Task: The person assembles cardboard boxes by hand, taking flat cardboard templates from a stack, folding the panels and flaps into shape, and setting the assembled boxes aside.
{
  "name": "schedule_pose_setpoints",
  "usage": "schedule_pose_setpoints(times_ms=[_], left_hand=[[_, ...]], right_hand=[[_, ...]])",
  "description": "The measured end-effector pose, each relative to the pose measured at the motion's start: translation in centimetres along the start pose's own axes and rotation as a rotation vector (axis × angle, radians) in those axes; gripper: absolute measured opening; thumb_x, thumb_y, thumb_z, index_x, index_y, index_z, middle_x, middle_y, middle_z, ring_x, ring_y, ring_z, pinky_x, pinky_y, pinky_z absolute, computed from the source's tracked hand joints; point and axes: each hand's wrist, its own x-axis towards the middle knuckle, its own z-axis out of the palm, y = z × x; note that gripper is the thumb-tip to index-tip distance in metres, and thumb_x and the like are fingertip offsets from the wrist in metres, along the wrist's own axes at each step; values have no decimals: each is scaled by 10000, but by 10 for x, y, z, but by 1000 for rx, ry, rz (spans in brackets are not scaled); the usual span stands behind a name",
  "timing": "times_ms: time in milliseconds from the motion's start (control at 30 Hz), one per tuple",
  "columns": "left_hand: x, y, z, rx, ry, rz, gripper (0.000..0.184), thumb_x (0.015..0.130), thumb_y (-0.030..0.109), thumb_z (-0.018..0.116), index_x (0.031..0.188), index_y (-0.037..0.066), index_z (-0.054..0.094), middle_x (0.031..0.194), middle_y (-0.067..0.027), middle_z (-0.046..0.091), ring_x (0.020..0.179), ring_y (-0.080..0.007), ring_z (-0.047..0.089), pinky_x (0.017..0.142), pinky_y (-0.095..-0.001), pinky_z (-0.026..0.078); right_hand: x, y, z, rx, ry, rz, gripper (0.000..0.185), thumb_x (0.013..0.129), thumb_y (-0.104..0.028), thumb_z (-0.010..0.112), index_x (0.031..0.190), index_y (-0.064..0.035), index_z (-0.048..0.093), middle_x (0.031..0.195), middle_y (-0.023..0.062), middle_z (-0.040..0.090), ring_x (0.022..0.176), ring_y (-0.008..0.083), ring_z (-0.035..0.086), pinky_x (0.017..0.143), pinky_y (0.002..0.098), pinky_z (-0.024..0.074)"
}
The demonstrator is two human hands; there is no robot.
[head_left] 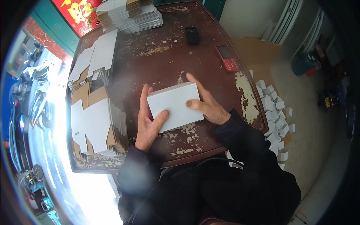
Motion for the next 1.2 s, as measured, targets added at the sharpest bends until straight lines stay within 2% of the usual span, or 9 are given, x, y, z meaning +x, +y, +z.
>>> schedule_pose_setpoints(times_ms=[167,367,700,867,1000,1033,1167,1200], left_hand=[[0,4,1,-100,34,-40,906,827,284,672,1516,29,143,1469,-292,282,1305,-406,369,1049,-465,364],[1,3,-4,-95,-22,-93,916,820,293,673,1511,12,142,1439,-289,323,1269,-394,409,1033,-453,385],[-1,1,-4,106,-61,103,946,785,306,693,1511,16,159,1399,-287,374,1230,-384,452,1024,-449,391],[2,1,-4,119,-44,128,963,770,318,704,1509,19,164,1419,-266,364,1248,-381,435,1035,-448,377],[3,4,-8,193,-63,198,996,760,384,701,1511,18,158,1459,-230,331,1278,-375,408,1058,-448,346],[3,2,-8,193,-54,192,996,760,384,701,1511,18,158,1459,-230,331,1278,-375,408,1058,-448,346],[6,-11,-3,-463,50,95,1057,741,535,668,1521,33,160,1448,-225,371,1263,-327,434,1035,-434,362],[6,-11,-5,-461,53,90,1057,741,535,668,1521,33,160,1448,-225,371,1263,-327,434,1035,-434,362]], right_hand=[[1,-5,-5,-15,-88,-41,950,773,-381,683,1494,11,205,1520,302,217,1424,414,207,1149,514,180],[-1,-10,-6,-120,-84,-104,951,764,-367,699,1494,1,212,1516,307,223,1415,413,232,1142,515,198],[-1,-11,-12,-139,-152,-118,972,726,-357,733,1495,-31,234,1500,243,295,1362,401,320,1125,502,238],[0,-7,-12,-199,-118,-213,997,666,-267,780,1481,-27,258,1487,202,331,1339,392,348,1122,500,252],[-12,-20,-3,-358,15,-450,1044,564,-107,820,1471,-88,301,1468,170,366,1342,375,359,1130,487,254],[-10,-17,-2,-354,6,-445,1044,564,-107,820,1471,-88,301,1468,170,366,1342,375,359,1130,487,254],[5,3,-1,-624,82,-1020,1152,452,-16,844,1468,-170,324,1443,143,400,1344,362,369,1148,502,238],[6,4,0,-619,81,-1017,1152,452,-16,844,1468,-170,324,1443,143,400,1344,362,369,1148,502,238]])
